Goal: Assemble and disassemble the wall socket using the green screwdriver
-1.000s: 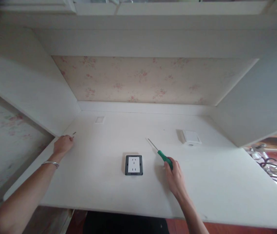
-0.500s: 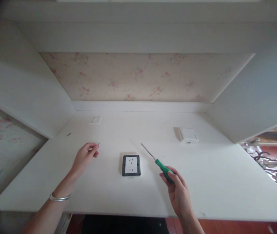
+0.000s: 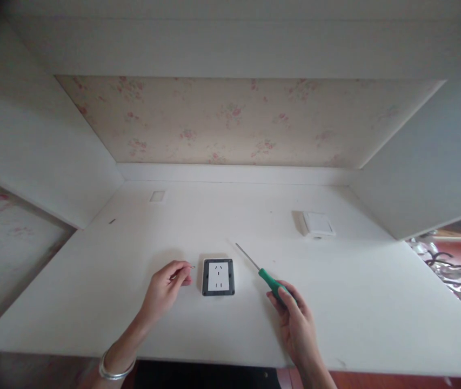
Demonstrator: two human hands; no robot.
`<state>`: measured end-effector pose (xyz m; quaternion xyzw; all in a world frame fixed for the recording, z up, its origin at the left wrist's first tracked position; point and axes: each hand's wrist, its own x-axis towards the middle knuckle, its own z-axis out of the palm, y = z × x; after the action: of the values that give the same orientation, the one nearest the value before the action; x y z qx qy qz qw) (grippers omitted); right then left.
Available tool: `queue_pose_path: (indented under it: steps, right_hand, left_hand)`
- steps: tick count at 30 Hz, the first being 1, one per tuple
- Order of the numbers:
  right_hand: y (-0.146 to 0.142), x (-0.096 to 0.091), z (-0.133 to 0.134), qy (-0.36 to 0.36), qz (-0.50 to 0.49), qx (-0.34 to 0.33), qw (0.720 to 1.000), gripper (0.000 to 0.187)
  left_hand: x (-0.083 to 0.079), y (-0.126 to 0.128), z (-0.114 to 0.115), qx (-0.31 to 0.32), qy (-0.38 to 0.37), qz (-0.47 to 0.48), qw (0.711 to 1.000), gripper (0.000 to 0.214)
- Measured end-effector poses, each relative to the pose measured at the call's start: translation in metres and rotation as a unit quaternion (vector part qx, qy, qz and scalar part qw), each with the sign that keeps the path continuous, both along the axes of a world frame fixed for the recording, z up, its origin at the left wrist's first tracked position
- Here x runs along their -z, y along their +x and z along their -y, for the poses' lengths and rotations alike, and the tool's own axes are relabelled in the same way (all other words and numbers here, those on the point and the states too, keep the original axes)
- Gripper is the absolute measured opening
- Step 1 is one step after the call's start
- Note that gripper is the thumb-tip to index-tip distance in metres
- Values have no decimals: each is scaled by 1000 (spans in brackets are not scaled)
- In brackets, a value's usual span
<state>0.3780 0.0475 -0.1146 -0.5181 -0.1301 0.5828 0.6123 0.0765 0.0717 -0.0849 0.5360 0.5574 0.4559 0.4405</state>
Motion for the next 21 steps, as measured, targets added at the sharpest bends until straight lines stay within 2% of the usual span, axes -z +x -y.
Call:
queue_pose_path:
  steps: [3,6,12,16,21]
  right_hand:
    - [-1,-1,-1,-3,3,3,1000,31]
    - [-1,-2,-2,-8,6,6,1000,32]
    - [-3,0,-3,-12,10,-4,1000,31]
    - [-2,1,-1,-2,10,-9,1000,31]
    - [-2,1,-2,-1,14,-18,1000,32]
  left_hand:
    - [-2,4,0,4,-9,-2,1000,23]
    - [-5,7,-2,6,-7,-44,999,23]
    - [-7,11,-8,43,109,-176,977,17]
    - [-1,13,-12,74,179,-197,961,12]
    - [6,16,-13,78,214,-211,951,11]
